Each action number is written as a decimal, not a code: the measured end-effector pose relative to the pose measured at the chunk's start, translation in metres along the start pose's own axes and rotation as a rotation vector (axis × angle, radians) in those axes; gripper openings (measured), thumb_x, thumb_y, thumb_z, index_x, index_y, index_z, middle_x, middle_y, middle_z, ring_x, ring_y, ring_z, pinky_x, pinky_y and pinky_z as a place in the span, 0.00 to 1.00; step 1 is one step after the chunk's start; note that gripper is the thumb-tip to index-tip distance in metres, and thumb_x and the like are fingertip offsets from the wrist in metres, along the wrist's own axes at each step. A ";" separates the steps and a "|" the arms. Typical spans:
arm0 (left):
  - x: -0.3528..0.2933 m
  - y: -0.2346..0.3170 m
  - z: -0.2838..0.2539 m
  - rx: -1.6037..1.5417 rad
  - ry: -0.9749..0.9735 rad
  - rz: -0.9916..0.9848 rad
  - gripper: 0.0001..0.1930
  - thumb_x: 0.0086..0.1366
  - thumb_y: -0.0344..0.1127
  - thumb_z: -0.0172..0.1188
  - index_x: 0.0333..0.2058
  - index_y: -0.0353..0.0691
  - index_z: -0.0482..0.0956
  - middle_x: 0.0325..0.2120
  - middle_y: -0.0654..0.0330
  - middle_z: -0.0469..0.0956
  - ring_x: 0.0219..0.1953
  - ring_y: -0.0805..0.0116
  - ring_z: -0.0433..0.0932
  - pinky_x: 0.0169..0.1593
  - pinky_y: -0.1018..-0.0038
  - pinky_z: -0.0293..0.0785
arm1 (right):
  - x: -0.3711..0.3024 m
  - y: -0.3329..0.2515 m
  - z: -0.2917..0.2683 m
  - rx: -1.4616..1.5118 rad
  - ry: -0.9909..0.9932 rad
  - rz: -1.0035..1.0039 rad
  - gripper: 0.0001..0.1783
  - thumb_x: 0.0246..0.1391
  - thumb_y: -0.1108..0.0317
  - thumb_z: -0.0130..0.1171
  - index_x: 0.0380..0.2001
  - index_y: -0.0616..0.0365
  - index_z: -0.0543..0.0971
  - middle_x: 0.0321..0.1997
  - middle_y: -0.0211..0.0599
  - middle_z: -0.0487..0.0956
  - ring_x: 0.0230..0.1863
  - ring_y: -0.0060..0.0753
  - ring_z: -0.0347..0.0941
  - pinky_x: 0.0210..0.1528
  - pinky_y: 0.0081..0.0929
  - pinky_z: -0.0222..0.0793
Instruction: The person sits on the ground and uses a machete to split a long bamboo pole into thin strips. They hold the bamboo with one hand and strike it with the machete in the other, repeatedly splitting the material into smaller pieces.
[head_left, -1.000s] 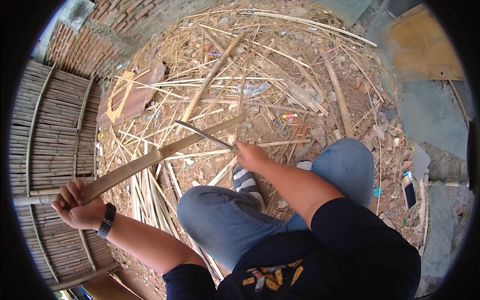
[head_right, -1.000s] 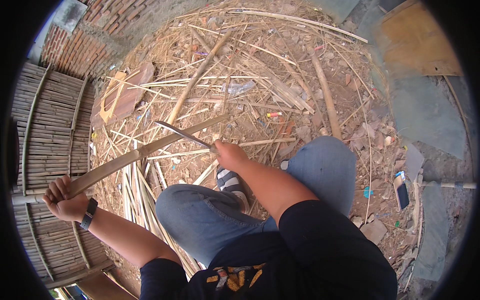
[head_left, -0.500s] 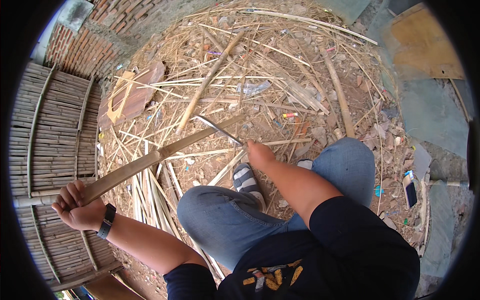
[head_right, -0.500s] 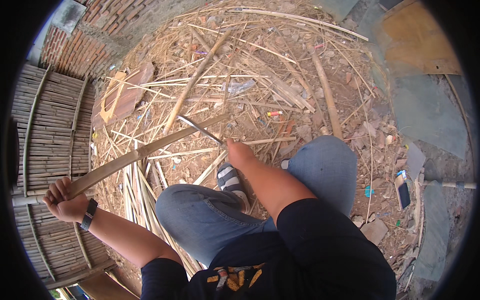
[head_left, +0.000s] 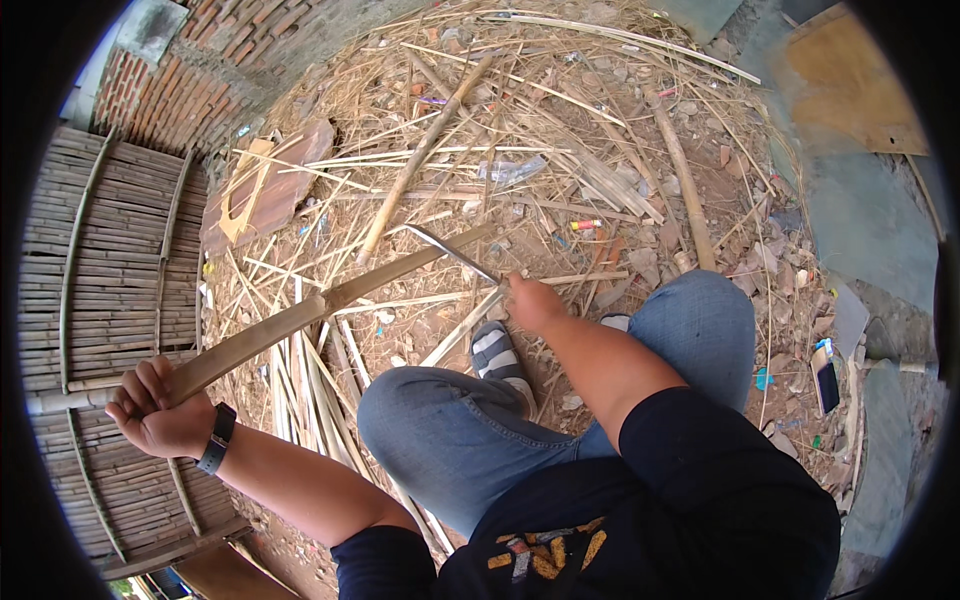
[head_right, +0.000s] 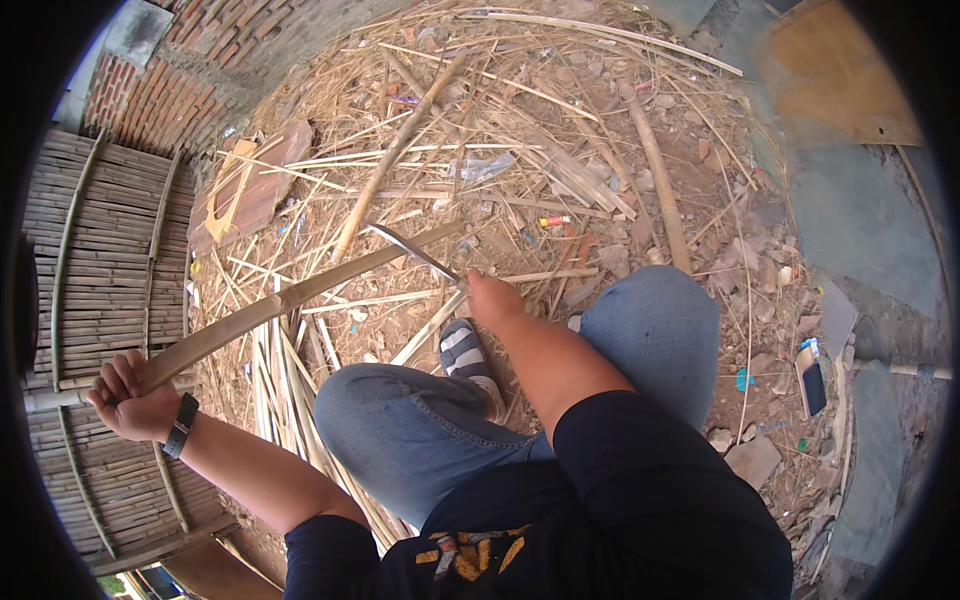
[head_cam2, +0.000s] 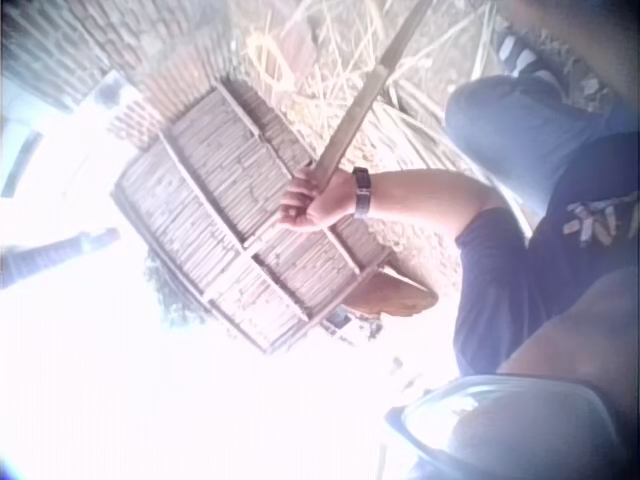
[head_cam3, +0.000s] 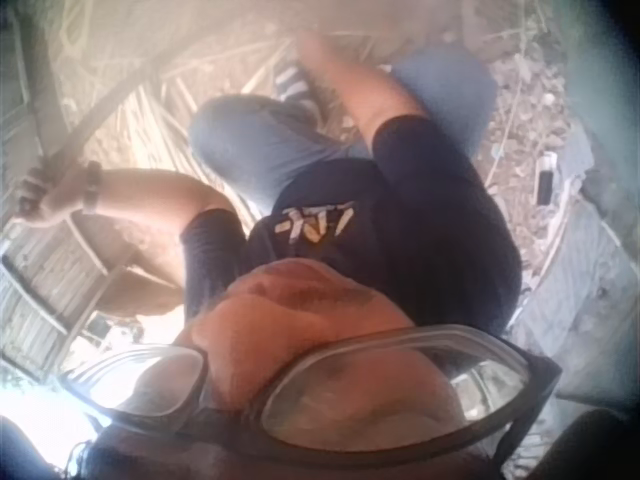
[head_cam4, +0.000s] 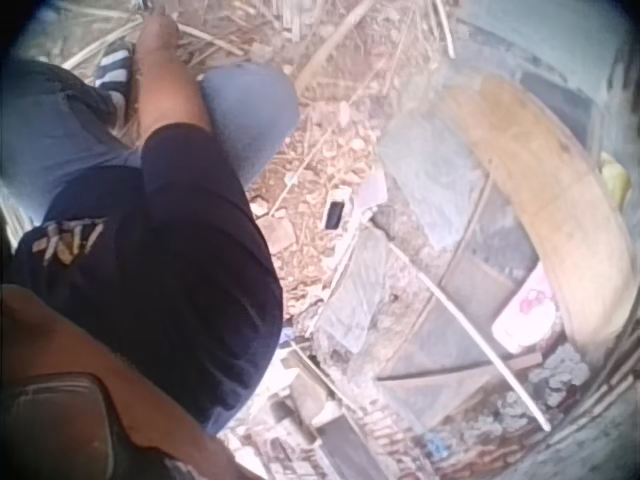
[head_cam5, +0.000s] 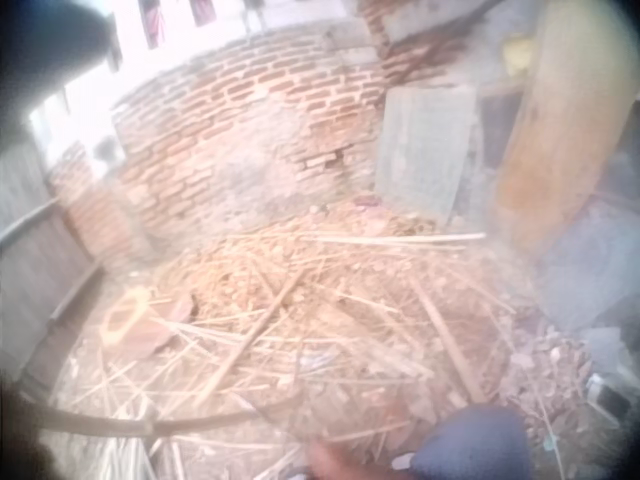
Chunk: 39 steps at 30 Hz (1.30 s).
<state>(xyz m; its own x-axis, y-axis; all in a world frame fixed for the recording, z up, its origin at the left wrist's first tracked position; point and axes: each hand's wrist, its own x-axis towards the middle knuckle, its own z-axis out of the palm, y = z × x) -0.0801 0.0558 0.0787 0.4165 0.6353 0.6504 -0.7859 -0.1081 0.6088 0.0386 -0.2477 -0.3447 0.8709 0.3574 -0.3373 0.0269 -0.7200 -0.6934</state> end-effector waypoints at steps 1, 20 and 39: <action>0.001 0.000 0.001 0.002 0.002 -0.005 0.20 0.73 0.42 0.49 0.20 0.51 0.57 0.15 0.70 0.51 0.17 0.73 0.49 0.25 0.73 0.47 | 0.004 0.010 0.007 0.009 0.011 0.029 0.25 0.52 0.68 0.60 0.54 0.62 0.71 0.46 0.59 0.80 0.50 0.59 0.78 0.52 0.49 0.74; -0.006 -0.001 0.008 -0.112 -0.116 -0.071 0.20 0.65 0.54 0.59 0.21 0.50 0.67 0.14 0.70 0.58 0.17 0.75 0.53 0.27 0.75 0.48 | 0.045 0.038 0.034 -0.038 -0.070 0.148 0.24 0.52 0.66 0.61 0.51 0.65 0.73 0.41 0.59 0.81 0.45 0.61 0.79 0.50 0.50 0.75; -0.048 0.101 -0.032 -0.186 -0.228 0.075 0.18 0.64 0.44 0.61 0.21 0.51 0.62 0.15 0.72 0.56 0.18 0.76 0.55 0.30 0.75 0.51 | 0.003 0.003 -0.003 0.057 0.067 0.166 0.21 0.54 0.68 0.59 0.50 0.64 0.73 0.44 0.57 0.81 0.49 0.57 0.79 0.52 0.49 0.75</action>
<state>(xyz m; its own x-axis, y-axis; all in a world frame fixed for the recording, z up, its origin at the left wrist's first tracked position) -0.1939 0.0390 0.0949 0.4291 0.4403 0.7887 -0.8801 0.0072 0.4747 0.0432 -0.2504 -0.3454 0.8918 0.1947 -0.4083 -0.1460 -0.7305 -0.6671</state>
